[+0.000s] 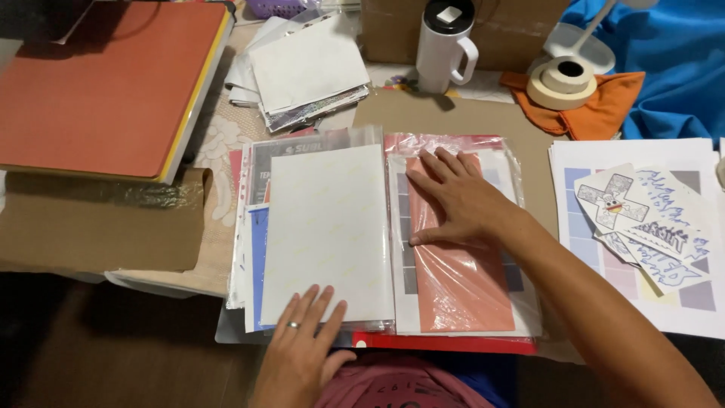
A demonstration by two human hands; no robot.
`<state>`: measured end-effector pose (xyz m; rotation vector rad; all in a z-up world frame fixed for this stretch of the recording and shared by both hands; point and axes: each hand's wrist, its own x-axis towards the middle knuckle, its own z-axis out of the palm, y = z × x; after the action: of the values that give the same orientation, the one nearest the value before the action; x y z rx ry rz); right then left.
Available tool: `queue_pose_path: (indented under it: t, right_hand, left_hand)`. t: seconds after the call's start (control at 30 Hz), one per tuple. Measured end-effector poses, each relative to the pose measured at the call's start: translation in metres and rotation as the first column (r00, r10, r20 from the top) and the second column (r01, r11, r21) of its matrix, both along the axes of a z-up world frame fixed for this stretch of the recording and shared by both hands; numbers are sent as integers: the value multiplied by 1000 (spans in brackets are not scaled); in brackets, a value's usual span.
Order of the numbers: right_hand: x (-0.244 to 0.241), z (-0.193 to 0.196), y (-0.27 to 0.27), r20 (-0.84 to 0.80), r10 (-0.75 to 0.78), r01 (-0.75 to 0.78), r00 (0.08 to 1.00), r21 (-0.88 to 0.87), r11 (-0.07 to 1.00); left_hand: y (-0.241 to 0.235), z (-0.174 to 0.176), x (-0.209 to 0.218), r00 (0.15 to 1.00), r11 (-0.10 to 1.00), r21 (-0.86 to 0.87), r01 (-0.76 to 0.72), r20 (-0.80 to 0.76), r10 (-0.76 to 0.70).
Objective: Sorting and organizing various printed designs, stickers, and transfer sheets within plastic sleeves and a folder.
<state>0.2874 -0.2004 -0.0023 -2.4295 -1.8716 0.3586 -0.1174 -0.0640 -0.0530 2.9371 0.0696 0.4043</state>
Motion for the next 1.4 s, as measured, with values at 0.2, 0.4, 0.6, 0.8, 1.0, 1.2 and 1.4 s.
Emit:
queue_pose_path:
  t: [0.2, 0.4, 0.6, 0.8, 1.0, 1.2, 1.4]
  right_hand:
    - [-40, 21, 1, 155, 21, -54, 988, 210, 976]
    - [-168, 31, 5, -141, 450, -343, 882, 464, 817]
    - [-225, -7, 19, 248, 374, -448, 894, 480, 754]
    - [-226, -22, 10, 267, 351, -440, 897, 491, 752]
    - [-221, -1, -1, -136, 233, -45, 963, 770, 636]
    - [-216, -4, -39, -669, -18, 593, 743, 646, 480]
    - [-191, -48, -124, -891, -324, 946, 317, 273, 176]
  left_hand:
    - [63, -12, -35, 997, 993, 87, -78, -12, 79]
    - [79, 13, -35, 993, 997, -21, 69, -93, -71]
    - [75, 54, -27, 999, 998, -59, 34, -35, -36]
    - [67, 46, -22, 832, 730, -481, -484, 4, 555]
    - [66, 42, -11, 764, 199, -945, -261, -76, 641]
    - [9, 79, 38, 933, 310, -949, 53, 158, 324]
    - [-63, 70, 93, 956, 728, -642, 241, 285, -65]
